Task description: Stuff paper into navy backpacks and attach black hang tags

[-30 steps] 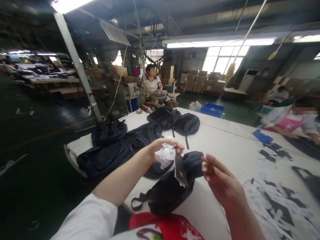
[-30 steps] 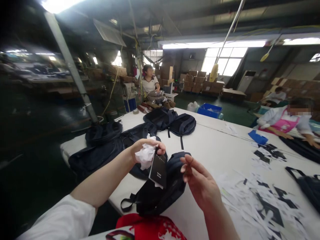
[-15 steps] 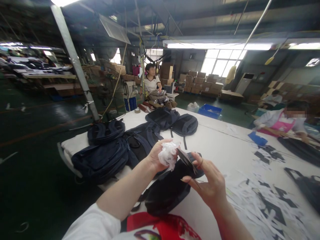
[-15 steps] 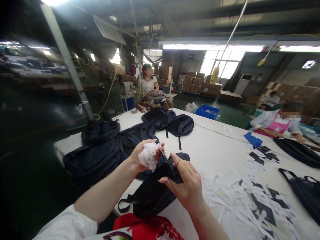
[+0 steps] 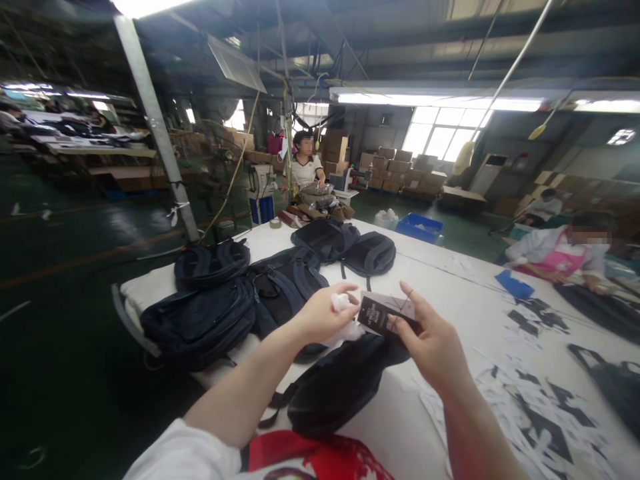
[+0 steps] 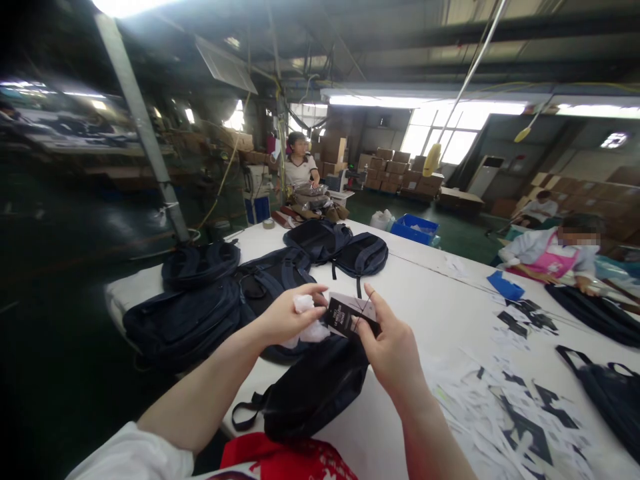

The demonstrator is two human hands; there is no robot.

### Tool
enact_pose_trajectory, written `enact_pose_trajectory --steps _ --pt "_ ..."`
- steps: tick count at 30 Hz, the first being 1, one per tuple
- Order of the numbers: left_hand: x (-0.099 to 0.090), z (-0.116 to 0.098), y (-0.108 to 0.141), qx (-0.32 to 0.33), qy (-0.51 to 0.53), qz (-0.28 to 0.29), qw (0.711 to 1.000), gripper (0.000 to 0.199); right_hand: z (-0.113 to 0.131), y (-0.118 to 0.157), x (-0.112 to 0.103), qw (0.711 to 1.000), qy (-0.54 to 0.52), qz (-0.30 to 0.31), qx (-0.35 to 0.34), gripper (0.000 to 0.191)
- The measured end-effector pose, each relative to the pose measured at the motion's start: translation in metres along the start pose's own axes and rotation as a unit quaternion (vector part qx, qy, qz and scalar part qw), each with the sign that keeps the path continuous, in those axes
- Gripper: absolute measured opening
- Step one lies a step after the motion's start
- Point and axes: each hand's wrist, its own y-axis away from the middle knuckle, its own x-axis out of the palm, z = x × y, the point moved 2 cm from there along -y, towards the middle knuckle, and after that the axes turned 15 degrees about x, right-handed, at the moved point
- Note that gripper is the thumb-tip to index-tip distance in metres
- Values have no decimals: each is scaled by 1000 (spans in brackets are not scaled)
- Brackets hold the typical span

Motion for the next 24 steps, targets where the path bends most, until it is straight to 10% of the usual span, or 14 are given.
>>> enact_pose_trajectory --steps 3,8,16,19,24 --pt "0 -10 5 83 -152 -63 983 22 -3 -4 -3 999 -14 14 26 58" --pt "46 -24 19 127 -97 50 986 14 5 1 1 999 9 37 -2 55" --pt "38 -4 9 -85 302 -57 948 39 -12 -13 -27 971 -161 166 53 38" --pt "27 11 7 -111 228 -44 966 34 -19 -19 -48 958 -236 138 91 42" --pt "26 21 11 -53 -14 139 989 30 -17 -28 -65 944 -312 63 82 38"
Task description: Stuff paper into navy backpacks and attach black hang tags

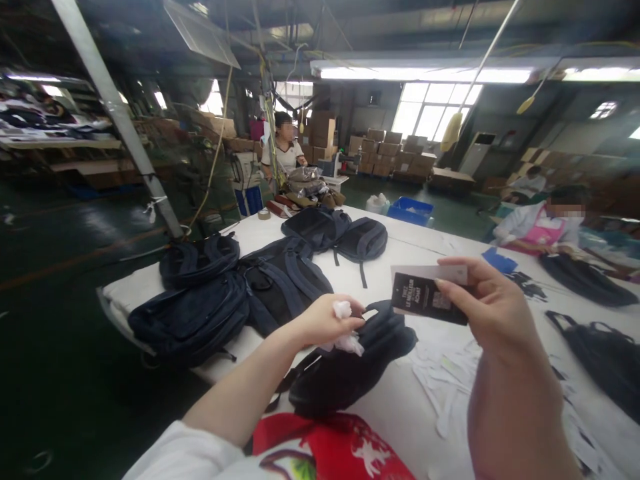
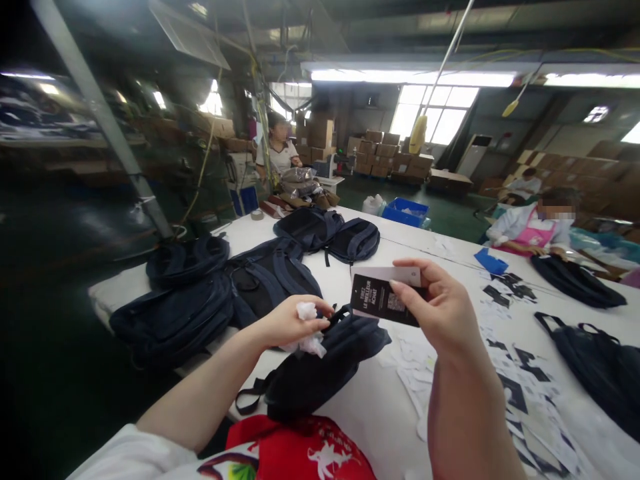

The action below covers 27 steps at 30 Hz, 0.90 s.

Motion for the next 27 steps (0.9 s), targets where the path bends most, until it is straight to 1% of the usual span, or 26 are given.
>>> enact_pose_trajectory --steps 3,5,6,7,8,9,10,12,14,15,16,17,18,19,20,21,23,24,25,26,27 --pt "6 -12 12 -9 -107 67 992 60 5 -4 4 999 -43 -12 -7 34" --pt "16 -24 22 -16 -220 122 968 78 5 -6 9 998 -61 -17 -15 31" --pt "21 -30 26 -19 -276 144 950 80 4 -8 11 997 -65 -18 -21 30" --pt "26 -34 29 -24 -325 161 931 75 3 -9 13 997 -66 -18 -26 30" --pt "29 -36 30 -30 -363 172 915 66 0 -10 15 997 -64 -16 -30 31" --pt "30 -35 29 -37 -386 178 904 55 -3 -10 17 997 -61 -15 -33 32" --pt "28 -32 26 -43 -396 177 900 44 -6 -11 18 998 -58 -15 -34 34" --pt "14 -21 17 -47 -390 150 907 28 -14 -10 16 998 -52 -27 -31 37" --pt "-10 -6 8 -44 -375 92 921 22 -25 -9 11 998 -34 -42 -12 41" --pt "-24 1 6 -42 -369 60 927 21 -32 -9 8 999 -17 -35 8 43" --pt "-37 8 5 -38 -360 35 931 22 -40 -9 5 999 12 -11 35 44" --pt "-48 13 7 -32 -348 19 937 23 -48 -9 4 996 57 31 64 44" --pt "-56 17 10 -26 -331 9 943 23 -55 -10 3 986 116 79 90 44" --pt "-61 19 14 -18 -310 5 950 23 -61 -11 3 971 183 113 103 42" --pt "-63 20 19 -10 -291 5 957 23 -64 -11 3 955 252 122 100 39" --pt "-62 19 23 -3 -274 8 962 24 -65 -12 3 941 311 100 83 38" --pt "-55 14 31 10 -251 27 968 24 -58 -13 5 926 375 20 20 37" --pt "-50 10 34 19 -246 43 968 24 -54 -14 6 923 384 -3 -17 39" --pt "-46 6 37 30 -245 62 967 25 -50 -15 9 920 389 0 -52 42" --pt "-43 3 39 40 -245 82 965 25 -48 -16 12 915 394 28 -81 47" --pt "-41 0 42 49 -245 100 963 25 -48 -18 14 908 401 70 -99 55"
